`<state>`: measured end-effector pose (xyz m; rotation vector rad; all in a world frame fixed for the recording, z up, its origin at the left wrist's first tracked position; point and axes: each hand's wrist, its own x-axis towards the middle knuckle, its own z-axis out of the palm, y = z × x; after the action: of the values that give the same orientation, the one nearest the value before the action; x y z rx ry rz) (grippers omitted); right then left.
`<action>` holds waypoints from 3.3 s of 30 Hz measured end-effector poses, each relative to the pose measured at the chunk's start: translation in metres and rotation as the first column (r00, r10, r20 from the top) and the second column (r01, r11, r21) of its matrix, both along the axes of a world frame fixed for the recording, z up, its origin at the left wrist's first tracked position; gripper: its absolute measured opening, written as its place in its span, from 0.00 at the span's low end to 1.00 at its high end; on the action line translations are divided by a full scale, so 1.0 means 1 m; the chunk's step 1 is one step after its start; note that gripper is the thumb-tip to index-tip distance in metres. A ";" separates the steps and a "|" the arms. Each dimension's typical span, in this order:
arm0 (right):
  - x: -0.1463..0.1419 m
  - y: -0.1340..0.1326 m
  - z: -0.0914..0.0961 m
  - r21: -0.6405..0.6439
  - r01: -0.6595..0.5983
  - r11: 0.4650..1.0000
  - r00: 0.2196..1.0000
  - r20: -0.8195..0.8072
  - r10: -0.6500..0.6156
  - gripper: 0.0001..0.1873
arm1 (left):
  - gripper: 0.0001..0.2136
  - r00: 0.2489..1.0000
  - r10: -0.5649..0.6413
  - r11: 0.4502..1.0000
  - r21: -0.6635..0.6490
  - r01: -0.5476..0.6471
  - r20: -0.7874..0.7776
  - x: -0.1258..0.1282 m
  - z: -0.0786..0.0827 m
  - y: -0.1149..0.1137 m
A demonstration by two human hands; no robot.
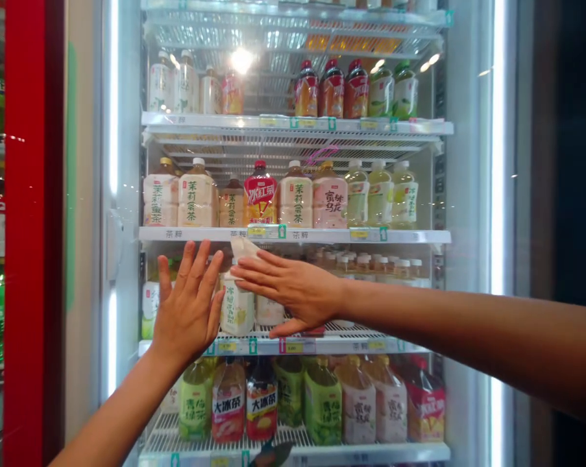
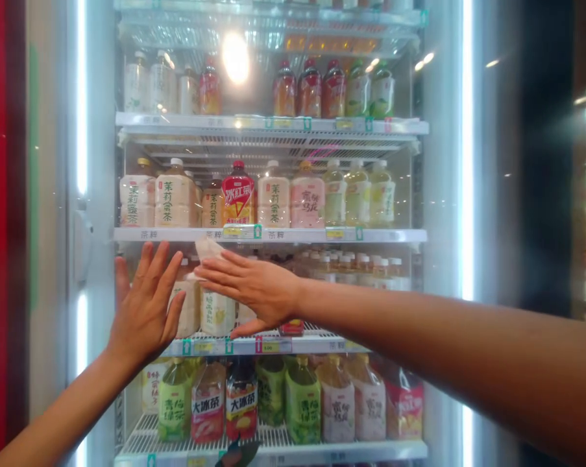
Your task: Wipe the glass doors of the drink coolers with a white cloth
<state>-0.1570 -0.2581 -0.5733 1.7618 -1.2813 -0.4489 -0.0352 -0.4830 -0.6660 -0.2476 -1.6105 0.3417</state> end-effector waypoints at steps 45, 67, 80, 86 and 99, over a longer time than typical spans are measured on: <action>-0.005 0.068 -0.302 -0.690 0.527 0.496 0.825 0.556 -0.103 0.45 | 0.38 0.945 -0.200 0.945 0.307 0.116 0.258 -0.056 -0.200 0.153; -0.034 0.102 -0.338 -0.729 0.594 0.340 0.785 0.617 -0.052 0.45 | 0.36 0.969 -0.101 0.981 0.185 0.059 0.227 -0.080 -0.247 0.159; -0.021 0.104 -0.340 -0.681 0.598 0.423 0.787 0.599 -0.149 0.45 | 0.32 0.958 -0.168 0.976 0.173 0.130 0.233 -0.073 -0.234 0.157; -0.006 0.096 -0.350 -0.705 0.592 0.391 0.794 0.594 -0.132 0.44 | 0.32 0.953 -0.192 0.976 0.151 0.160 0.235 -0.077 -0.235 0.157; 0.025 0.011 -0.339 -0.672 0.515 0.532 0.824 0.559 -0.091 0.41 | 0.35 0.969 -0.058 0.982 0.189 0.012 0.239 -0.011 -0.230 0.053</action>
<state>-0.1321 -0.2469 -0.9122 0.8323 -1.7814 0.3985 -0.0461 -0.4300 -0.8960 -0.1789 -1.8656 0.1344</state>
